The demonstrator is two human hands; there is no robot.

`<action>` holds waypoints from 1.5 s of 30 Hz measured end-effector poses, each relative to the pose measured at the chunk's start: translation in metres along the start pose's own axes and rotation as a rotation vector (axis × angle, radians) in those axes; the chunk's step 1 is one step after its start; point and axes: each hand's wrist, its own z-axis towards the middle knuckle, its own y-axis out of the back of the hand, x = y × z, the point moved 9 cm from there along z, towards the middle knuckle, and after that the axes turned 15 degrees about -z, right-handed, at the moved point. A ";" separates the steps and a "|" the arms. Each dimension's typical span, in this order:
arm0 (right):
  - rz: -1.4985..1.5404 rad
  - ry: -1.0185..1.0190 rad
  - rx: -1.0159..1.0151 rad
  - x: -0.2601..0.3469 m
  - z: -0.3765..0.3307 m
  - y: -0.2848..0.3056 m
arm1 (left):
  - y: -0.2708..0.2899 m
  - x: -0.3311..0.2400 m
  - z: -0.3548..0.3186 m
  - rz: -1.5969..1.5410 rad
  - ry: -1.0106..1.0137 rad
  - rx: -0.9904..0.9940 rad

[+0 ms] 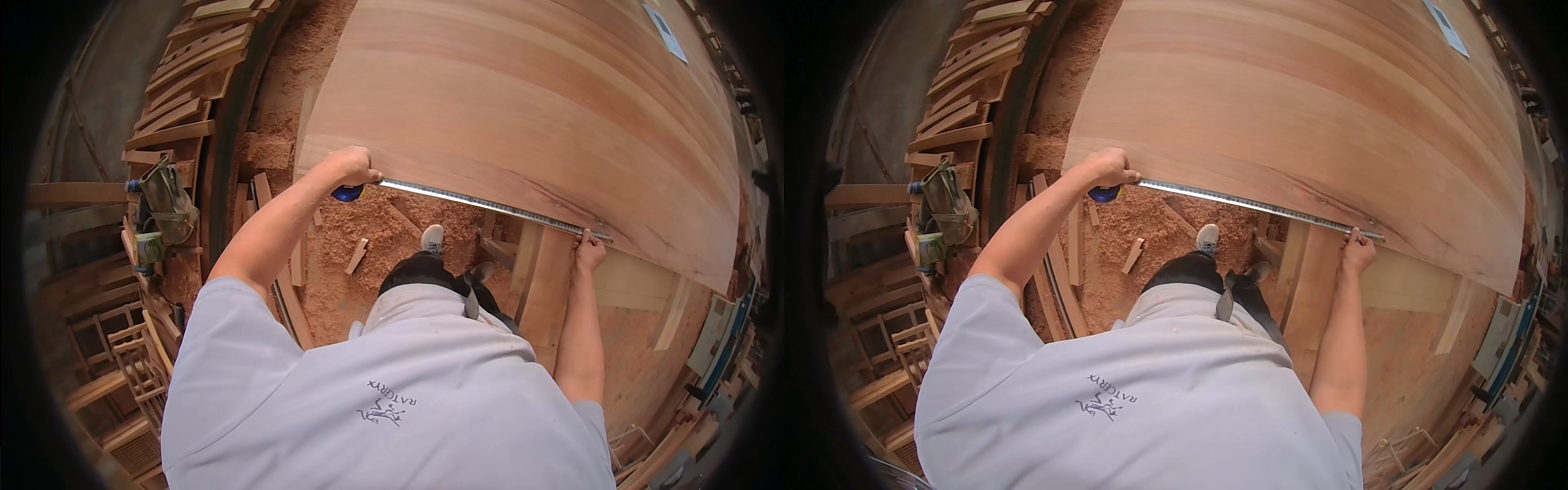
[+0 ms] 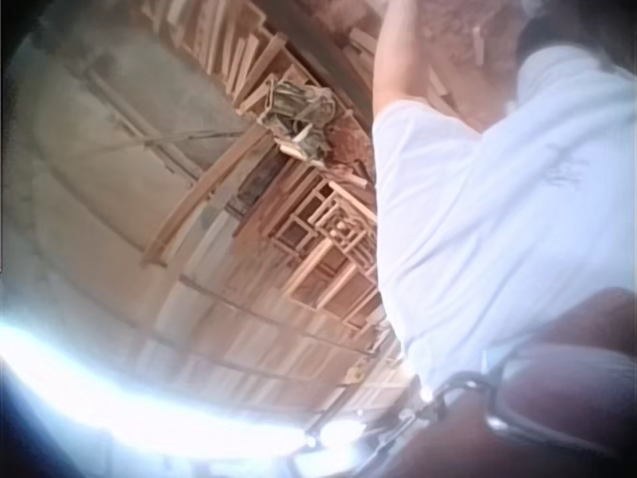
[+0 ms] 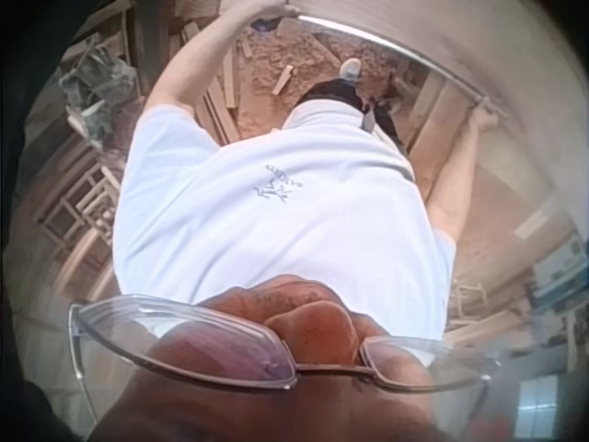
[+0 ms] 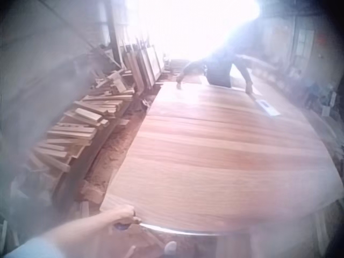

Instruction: The person measures a large wooden board using a tape measure and marks measurements with a pencil. They repeatedly reposition the tape measure along the board's edge and make marks at specific intervals.

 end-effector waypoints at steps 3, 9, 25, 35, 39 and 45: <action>-0.269 0.124 -0.109 -0.018 0.028 0.024 | -0.002 -0.016 0.002 0.028 -0.001 -0.002; -0.141 0.049 -0.074 0.011 -0.003 -0.004 | 0.002 -0.003 -0.009 -0.026 0.052 -0.005; -0.335 0.017 -0.201 0.001 -0.004 0.012 | 0.003 -0.017 -0.006 -0.147 -0.058 -0.018; -0.326 0.117 -0.220 0.005 -0.003 0.008 | 0.005 -0.018 -0.006 -0.132 -0.069 -0.042; -0.308 0.103 -0.224 -0.009 0.005 0.011 | 0.004 -0.027 -0.006 -0.136 -0.092 -0.017; -0.248 -0.032 -0.156 0.004 -0.008 0.008 | 0.006 -0.017 -0.007 -0.138 -0.049 -0.030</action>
